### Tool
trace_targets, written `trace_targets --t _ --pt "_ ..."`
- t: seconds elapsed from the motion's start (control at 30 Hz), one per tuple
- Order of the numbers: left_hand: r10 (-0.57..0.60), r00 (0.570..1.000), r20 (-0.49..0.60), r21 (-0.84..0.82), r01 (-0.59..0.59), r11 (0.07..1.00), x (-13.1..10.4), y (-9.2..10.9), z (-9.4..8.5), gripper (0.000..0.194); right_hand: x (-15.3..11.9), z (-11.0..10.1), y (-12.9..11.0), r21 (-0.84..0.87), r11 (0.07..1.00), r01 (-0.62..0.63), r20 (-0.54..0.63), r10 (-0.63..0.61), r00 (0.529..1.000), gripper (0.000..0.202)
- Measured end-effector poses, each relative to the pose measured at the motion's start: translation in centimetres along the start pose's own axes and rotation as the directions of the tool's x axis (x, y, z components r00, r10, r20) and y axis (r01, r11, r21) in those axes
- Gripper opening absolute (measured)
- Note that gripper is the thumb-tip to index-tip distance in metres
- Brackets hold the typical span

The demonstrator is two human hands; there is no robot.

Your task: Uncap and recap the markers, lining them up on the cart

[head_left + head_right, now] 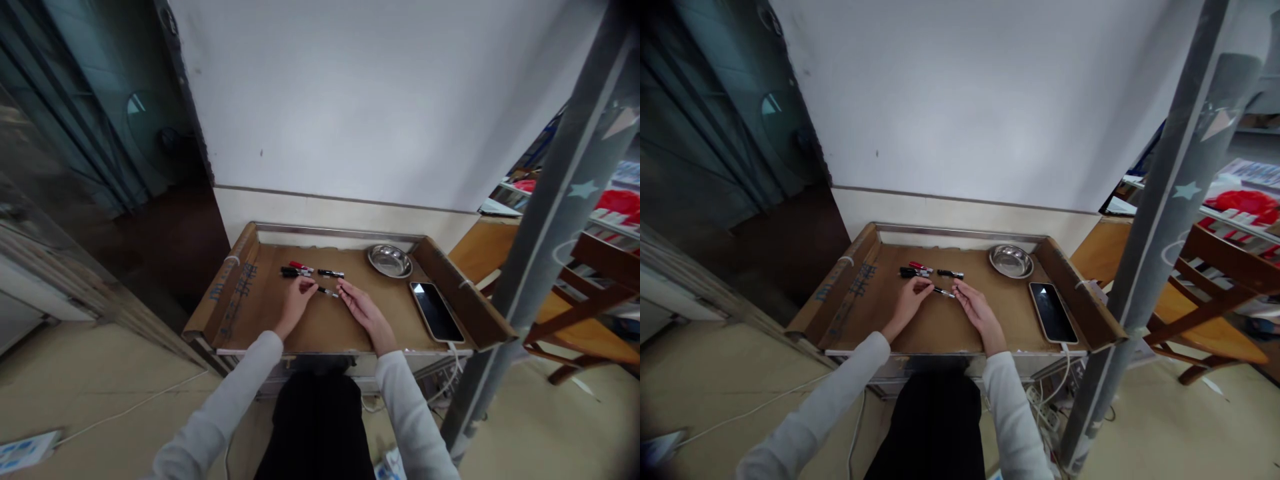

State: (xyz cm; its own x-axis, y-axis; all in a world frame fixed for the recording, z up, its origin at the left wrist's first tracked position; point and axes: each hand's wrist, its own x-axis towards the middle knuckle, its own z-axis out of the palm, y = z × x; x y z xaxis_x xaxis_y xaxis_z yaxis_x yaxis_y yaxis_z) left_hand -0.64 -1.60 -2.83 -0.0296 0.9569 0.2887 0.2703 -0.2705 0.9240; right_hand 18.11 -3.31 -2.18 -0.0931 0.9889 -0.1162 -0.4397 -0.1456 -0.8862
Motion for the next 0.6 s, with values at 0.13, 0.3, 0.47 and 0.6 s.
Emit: trace_targets --t 0.13,0.3,0.47,0.6 --pt "0.206 0.964 0.168 0.356 -0.255 0.899 0.4 0.6 1.0 0.002 0.4 0.0 0.2 -0.261 0.939 0.223 -0.068 -0.249 0.966 0.027" --pt "0.298 0.919 0.258 0.585 -0.394 0.709 1.6 1.0 2.0 0.008 1.5 0.9 0.5 -0.668 0.619 0.413 0.18 -0.404 0.897 0.015" --pt "0.348 0.897 0.274 0.624 -0.441 0.645 1.0 1.2 2.1 0.019 1.8 1.1 0.9 -0.794 0.352 0.495 0.352 -0.397 0.848 0.021" --pt "0.366 0.866 0.341 0.568 -0.5 0.654 0.3 1.4 2.0 0.025 0.9 0.5 1.1 -0.88 0.157 0.448 0.327 -0.481 0.813 0.021"
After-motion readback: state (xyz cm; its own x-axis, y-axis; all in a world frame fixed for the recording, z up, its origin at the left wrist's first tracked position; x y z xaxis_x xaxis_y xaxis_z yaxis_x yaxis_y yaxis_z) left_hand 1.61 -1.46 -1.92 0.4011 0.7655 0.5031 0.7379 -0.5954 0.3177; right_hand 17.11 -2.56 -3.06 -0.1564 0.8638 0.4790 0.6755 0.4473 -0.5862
